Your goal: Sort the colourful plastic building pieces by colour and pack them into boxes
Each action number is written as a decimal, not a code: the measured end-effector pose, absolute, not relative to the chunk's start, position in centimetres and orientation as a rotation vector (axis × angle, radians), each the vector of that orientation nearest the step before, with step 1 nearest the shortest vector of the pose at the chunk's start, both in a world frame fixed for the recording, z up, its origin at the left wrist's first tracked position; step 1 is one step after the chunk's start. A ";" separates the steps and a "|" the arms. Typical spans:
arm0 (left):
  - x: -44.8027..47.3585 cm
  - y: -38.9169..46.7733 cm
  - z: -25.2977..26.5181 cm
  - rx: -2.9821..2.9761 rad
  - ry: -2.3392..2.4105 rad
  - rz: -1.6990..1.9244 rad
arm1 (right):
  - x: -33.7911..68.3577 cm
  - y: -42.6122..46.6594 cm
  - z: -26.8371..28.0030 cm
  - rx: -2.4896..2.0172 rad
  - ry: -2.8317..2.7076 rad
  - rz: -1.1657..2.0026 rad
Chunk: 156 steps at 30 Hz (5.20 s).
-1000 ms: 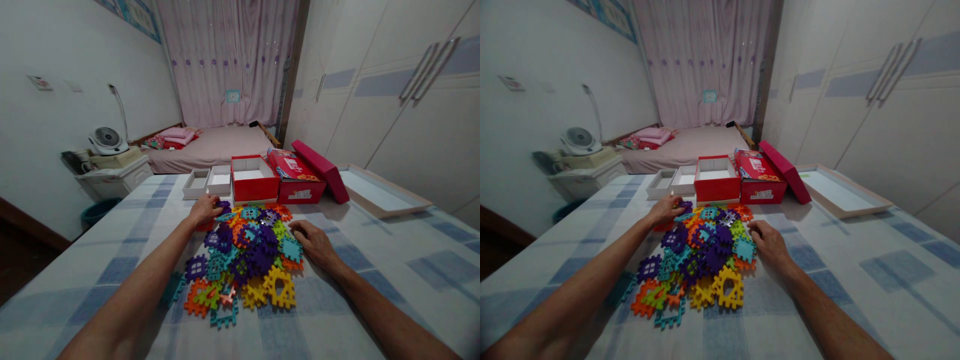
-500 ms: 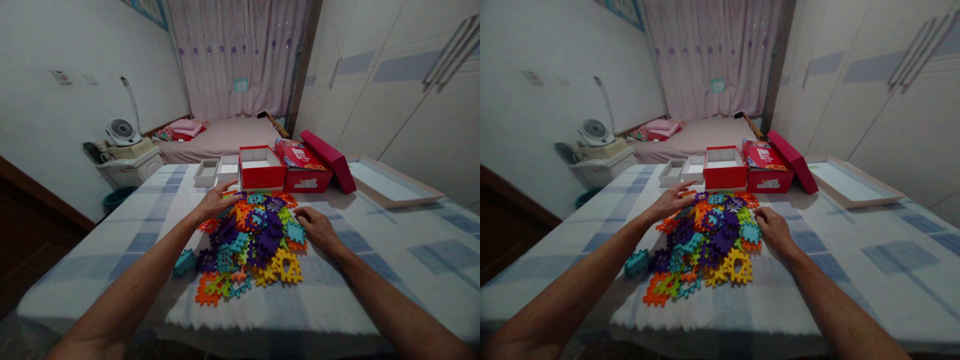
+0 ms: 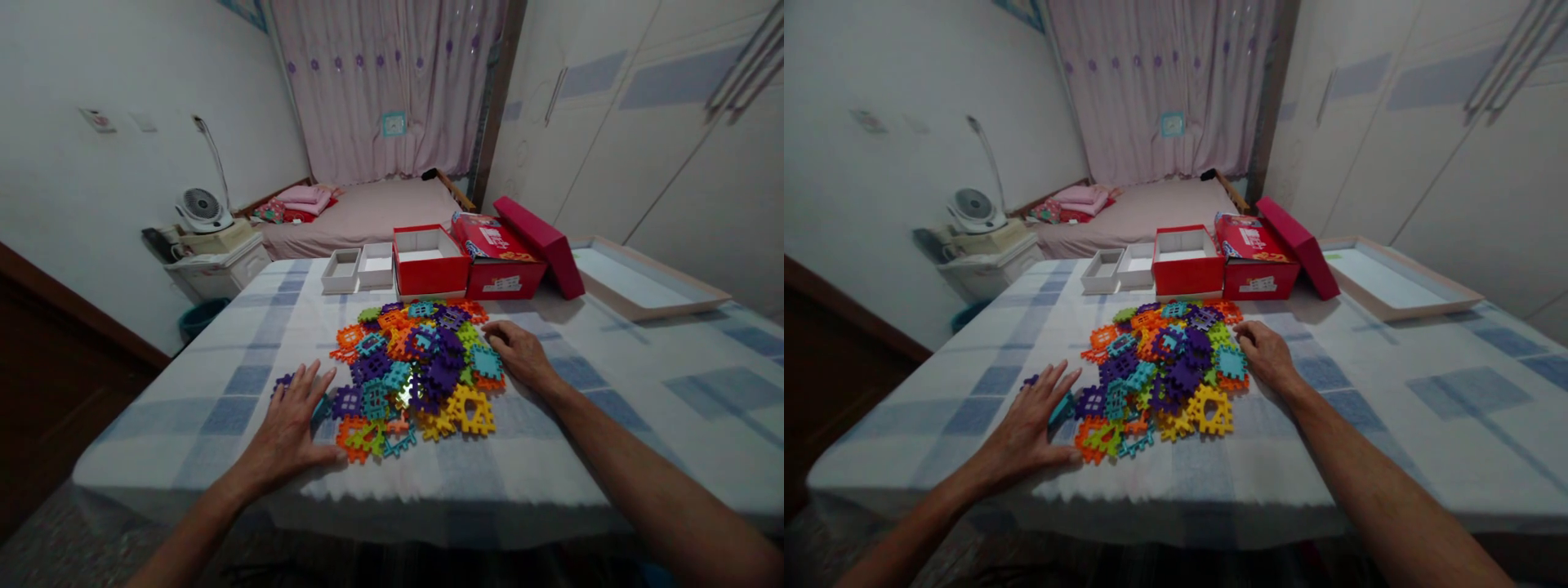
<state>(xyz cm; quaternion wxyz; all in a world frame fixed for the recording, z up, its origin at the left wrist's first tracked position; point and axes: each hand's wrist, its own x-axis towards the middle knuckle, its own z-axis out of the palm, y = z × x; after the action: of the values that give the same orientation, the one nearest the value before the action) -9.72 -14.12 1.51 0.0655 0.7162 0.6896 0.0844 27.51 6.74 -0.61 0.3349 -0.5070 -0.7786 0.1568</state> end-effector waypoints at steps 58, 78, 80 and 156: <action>-6.6 -13.5 2.8 2.090 2.105 0.617 | 18.9 -1.5 7.7 -0.696 -2.646 0.277; -2.8 -6.9 3.2 1.296 1.757 1.324 | 11.1 0.7 5.9 -0.849 -2.672 0.053; -1.3 -5.9 4.1 1.342 1.678 1.331 | 13.0 1.7 6.7 -0.949 -2.592 0.095; -6.5 3.8 0.2 1.905 2.137 1.043 | 27.9 8.6 0.3 -1.255 -1.928 0.533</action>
<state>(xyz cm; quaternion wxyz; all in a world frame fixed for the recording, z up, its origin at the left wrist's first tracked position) -6.54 3.80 0.16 0.0472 0.6246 0.7006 0.3418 27.88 8.57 0.35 0.3802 -0.4914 -0.7552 0.2088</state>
